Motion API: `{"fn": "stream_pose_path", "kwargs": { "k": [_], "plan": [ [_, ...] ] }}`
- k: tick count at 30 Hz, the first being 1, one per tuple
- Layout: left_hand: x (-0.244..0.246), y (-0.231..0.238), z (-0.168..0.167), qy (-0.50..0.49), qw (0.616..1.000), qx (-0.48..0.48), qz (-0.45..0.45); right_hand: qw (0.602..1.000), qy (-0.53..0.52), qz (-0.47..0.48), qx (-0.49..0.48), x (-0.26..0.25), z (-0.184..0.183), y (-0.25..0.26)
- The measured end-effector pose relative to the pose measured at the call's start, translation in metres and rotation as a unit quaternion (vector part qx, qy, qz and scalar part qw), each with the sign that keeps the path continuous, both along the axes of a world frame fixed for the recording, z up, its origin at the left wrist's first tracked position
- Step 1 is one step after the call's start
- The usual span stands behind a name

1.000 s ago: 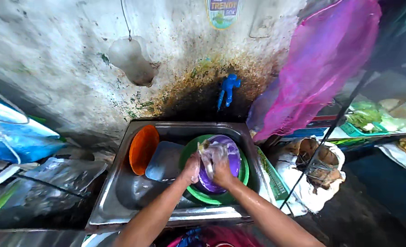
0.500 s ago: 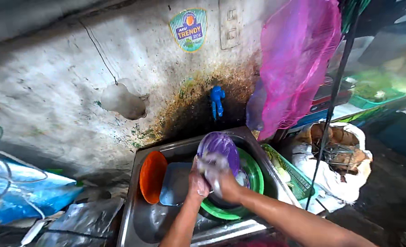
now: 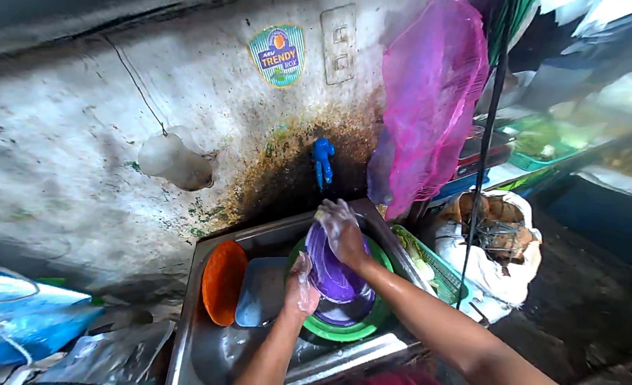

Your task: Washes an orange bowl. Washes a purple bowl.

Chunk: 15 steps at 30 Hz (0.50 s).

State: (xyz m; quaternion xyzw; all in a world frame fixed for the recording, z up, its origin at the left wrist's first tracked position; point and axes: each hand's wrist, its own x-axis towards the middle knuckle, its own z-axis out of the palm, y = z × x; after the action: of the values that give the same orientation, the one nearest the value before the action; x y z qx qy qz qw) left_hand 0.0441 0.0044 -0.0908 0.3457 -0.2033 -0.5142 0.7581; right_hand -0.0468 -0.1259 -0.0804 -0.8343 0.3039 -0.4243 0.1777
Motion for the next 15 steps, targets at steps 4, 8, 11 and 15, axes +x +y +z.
{"fn": "stream_pose_path", "kwargs": {
  "k": [4, 8, 11, 15],
  "plan": [
    [-0.005, 0.004, 0.007, -0.003, 0.995, 0.083, 0.054, 0.992, 0.016, 0.124, -0.026, -0.005, -0.005, 0.055],
    [0.007, 0.009, 0.0, -0.029, 0.999, -0.022, 0.002, 0.999, 0.006, 0.05, 0.014, -0.007, 0.013, 0.001],
    [0.022, 0.011, 0.004, -0.065, 0.994, -0.089, -0.011, 0.971, -0.077, 0.045, 0.221, -0.022, 0.015, -0.049],
    [0.045, 0.007, -0.003, -0.206, 0.97, -0.066, -0.113, 0.967, -0.069, 0.034, 0.241, -0.056, 0.02, -0.071]
  ]
}}
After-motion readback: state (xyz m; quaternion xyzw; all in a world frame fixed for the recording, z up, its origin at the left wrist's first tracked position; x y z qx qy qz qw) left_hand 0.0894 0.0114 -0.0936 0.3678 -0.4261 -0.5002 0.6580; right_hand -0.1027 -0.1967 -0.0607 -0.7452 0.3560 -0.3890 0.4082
